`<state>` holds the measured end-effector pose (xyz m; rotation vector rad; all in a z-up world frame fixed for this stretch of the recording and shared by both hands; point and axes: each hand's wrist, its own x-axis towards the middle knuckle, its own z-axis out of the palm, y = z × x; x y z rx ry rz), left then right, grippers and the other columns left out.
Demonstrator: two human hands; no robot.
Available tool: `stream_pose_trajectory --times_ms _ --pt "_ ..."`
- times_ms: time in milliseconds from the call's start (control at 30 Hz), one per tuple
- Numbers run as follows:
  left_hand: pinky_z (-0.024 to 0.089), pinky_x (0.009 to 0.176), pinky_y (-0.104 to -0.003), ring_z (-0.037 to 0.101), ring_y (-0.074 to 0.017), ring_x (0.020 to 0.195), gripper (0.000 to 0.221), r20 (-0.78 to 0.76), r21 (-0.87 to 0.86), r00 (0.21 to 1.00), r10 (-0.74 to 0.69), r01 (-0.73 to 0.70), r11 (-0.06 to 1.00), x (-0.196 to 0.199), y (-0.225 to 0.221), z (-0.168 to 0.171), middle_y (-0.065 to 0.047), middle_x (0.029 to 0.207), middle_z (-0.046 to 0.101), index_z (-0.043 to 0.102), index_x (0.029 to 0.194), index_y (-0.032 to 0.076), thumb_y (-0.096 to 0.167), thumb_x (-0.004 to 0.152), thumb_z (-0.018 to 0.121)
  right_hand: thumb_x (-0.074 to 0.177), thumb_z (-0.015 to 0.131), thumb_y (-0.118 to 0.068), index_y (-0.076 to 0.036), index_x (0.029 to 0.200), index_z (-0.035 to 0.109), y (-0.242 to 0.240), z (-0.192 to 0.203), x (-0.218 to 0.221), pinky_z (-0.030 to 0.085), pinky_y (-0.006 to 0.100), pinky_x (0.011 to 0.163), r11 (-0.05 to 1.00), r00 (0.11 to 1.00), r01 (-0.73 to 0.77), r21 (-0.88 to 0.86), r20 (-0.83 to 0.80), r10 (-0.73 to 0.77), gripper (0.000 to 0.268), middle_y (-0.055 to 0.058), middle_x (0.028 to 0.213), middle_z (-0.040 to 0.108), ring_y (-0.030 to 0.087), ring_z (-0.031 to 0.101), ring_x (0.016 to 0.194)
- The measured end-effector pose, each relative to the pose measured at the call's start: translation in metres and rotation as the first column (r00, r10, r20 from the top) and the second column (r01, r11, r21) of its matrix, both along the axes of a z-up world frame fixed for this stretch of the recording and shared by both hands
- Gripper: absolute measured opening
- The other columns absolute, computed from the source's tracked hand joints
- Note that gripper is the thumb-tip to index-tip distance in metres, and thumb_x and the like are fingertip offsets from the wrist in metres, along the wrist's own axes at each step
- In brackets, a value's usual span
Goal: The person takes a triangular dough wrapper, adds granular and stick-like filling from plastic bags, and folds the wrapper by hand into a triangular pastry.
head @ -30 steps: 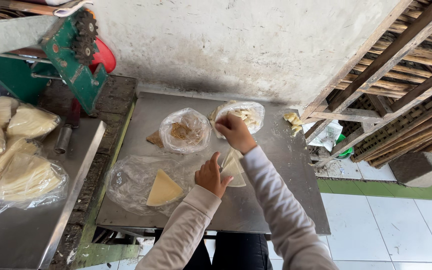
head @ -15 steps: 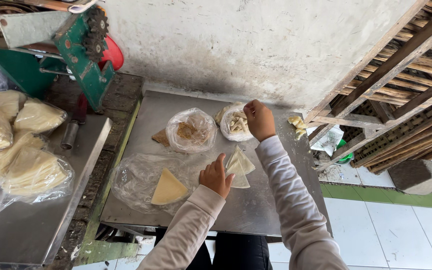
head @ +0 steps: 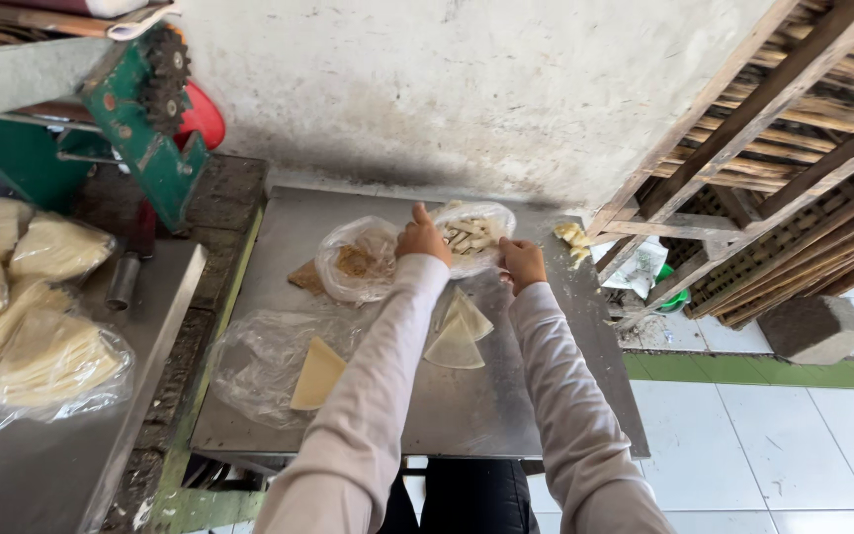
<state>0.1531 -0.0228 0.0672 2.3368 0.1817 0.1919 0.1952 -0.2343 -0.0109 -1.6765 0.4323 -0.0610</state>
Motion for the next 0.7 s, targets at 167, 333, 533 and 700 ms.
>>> stream_pose_trajectory --times_ms 167,333,533,700 --pt "0.055 0.098 -0.044 0.064 -0.0402 0.119 0.054 -0.218 -0.009 0.976 0.021 -0.023 1.0 0.044 0.007 0.007 -0.026 0.129 0.064 0.044 0.141 0.001 0.008 0.093 0.068 0.103 0.065 -0.034 -0.006 0.093 0.06 -0.013 0.037 0.031 0.05 0.033 0.056 0.882 0.984 -0.16 0.443 -0.001 0.179 0.031 0.002 0.067 0.053 0.016 0.048 0.059" --pt "0.057 0.097 -0.038 0.067 -0.0335 0.118 0.042 -0.01 -0.595 0.995 0.099 -0.086 0.799 0.086 0.013 0.004 -0.019 0.131 0.063 0.056 0.131 0.008 -0.001 0.091 0.06 0.104 0.06 -0.02 -0.005 0.1 0.064 -0.011 0.059 0.04 0.053 0.034 0.063 0.855 0.976 -0.202 0.477 0.172 0.135 0.016 0.002 0.078 0.061 0.016 0.058 0.068" --pt "0.061 0.08 -0.036 0.076 -0.0291 0.094 0.036 0.154 -0.398 0.988 0.013 0.05 0.916 0.119 0.04 -0.002 -0.018 0.12 0.07 0.061 0.123 0.004 0.003 0.089 0.07 0.104 0.06 -0.02 -0.006 0.105 0.065 -0.007 0.077 0.054 0.056 0.032 0.064 0.876 0.978 -0.054 0.48 0.204 -0.052 0.015 0.004 0.086 0.065 0.014 0.061 0.069" --pt "0.061 0.074 -0.039 0.075 -0.031 0.085 0.03 0.078 -0.607 0.997 -0.009 0.054 0.793 0.113 0.039 -0.007 -0.019 0.107 0.075 0.061 0.122 0.006 0.005 0.093 0.065 0.102 0.059 -0.026 -0.003 0.103 0.062 -0.004 0.069 0.051 0.059 0.034 0.064 0.971 0.97 -0.07 0.228 0.244 0.012 0.023 0.007 0.085 0.067 0.017 0.063 0.068"
